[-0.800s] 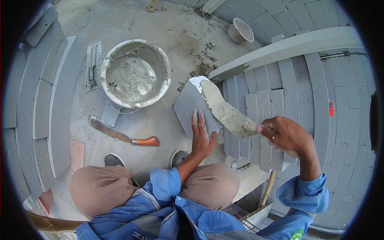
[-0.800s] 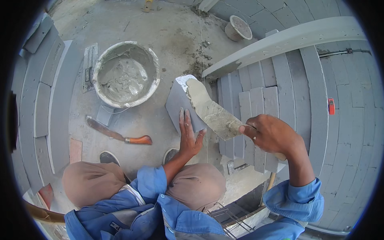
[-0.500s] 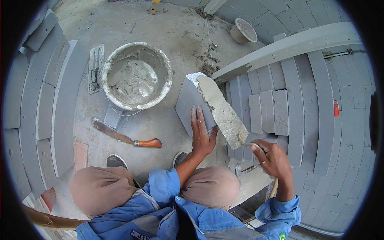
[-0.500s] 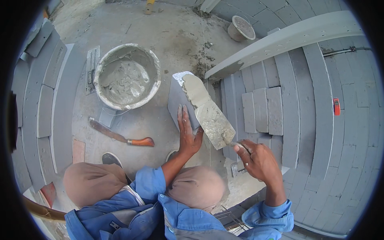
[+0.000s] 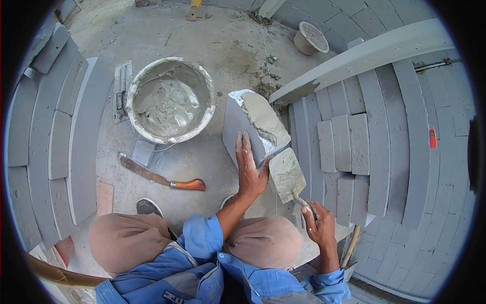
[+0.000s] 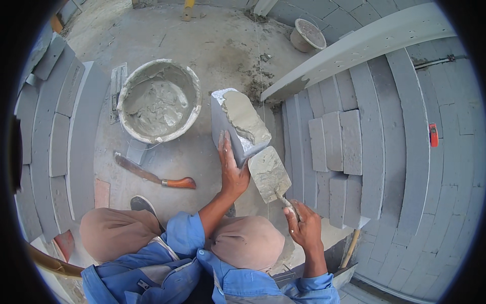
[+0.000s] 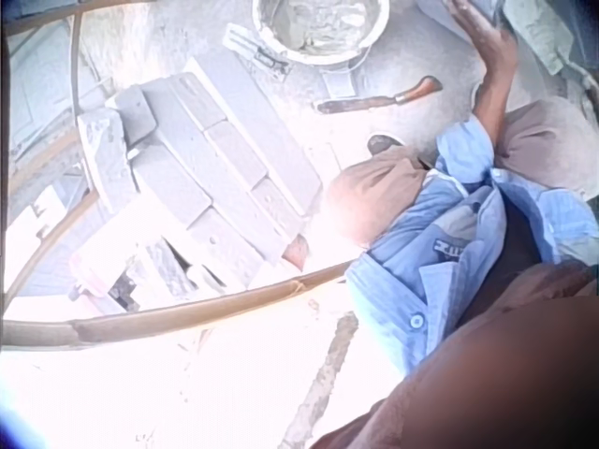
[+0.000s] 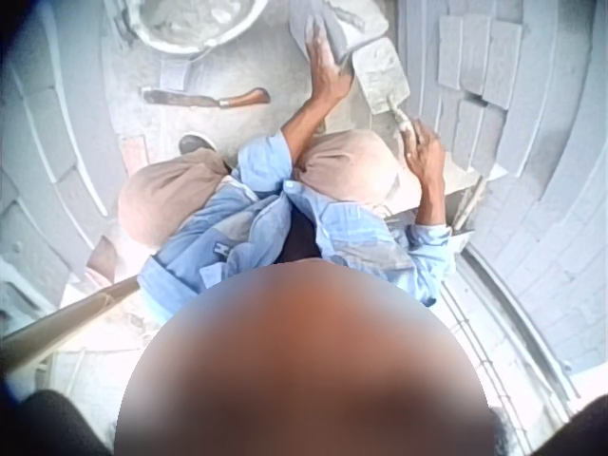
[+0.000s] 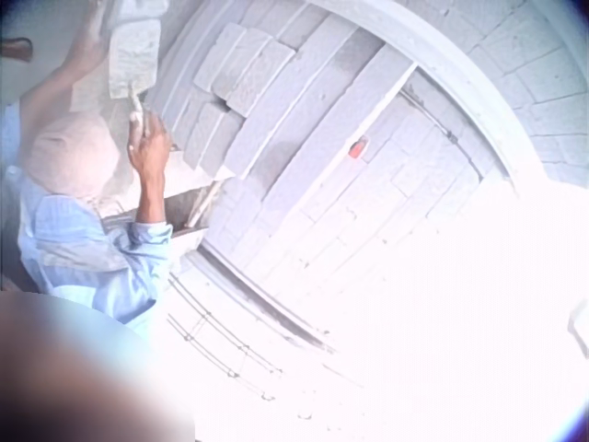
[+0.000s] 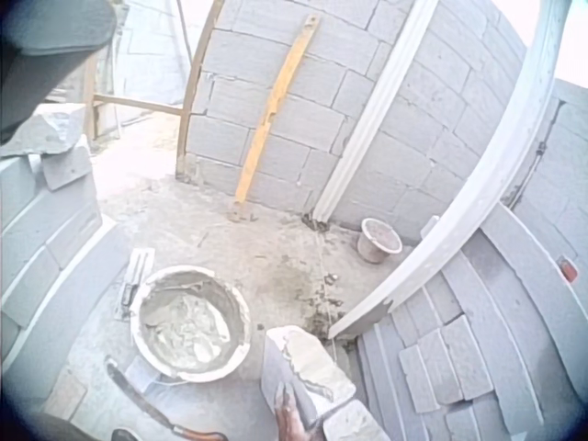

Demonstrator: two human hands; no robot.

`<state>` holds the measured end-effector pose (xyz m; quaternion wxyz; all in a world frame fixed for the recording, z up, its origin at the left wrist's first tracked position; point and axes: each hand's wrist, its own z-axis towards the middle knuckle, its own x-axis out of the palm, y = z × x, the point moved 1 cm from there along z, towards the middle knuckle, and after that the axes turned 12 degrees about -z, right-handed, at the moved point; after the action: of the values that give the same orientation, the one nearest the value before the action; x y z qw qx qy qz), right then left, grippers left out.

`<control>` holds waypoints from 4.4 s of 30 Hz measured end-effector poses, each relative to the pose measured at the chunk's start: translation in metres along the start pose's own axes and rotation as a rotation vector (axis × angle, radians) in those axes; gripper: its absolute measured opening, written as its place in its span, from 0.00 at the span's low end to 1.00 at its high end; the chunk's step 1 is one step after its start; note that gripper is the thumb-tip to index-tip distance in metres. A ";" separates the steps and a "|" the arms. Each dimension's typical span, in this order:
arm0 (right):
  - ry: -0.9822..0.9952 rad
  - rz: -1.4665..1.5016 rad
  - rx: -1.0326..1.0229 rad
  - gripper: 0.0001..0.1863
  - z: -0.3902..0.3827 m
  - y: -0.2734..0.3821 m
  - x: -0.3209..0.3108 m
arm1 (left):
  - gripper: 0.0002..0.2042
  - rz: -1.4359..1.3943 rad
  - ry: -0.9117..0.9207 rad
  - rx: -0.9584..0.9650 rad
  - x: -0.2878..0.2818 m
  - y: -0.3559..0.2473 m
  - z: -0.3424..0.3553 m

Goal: The person constructs a wall by applying mortar from a bucket onto lightweight concrete blocks with a trowel, then laying the blocks in courses.

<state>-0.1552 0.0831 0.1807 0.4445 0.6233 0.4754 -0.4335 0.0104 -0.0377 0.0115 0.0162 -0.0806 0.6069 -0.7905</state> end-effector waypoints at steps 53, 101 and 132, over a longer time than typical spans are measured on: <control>-0.536 -0.214 -0.018 0.20 0.176 -0.046 0.124 | 0.34 0.002 -0.065 -0.009 -0.007 0.001 -0.013; -0.556 -1.178 -1.348 0.10 0.347 0.382 0.028 | 0.37 -0.036 -0.038 -0.177 -0.016 -0.017 0.002; 0.583 -1.201 -0.590 0.15 0.265 0.358 0.009 | 0.35 -0.049 -0.095 -0.174 -0.004 -0.017 0.013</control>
<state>0.1649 -0.2259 0.1619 0.1350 0.1995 0.9314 -0.2728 0.0173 -0.0453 0.0313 0.0187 -0.1338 0.6695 -0.7304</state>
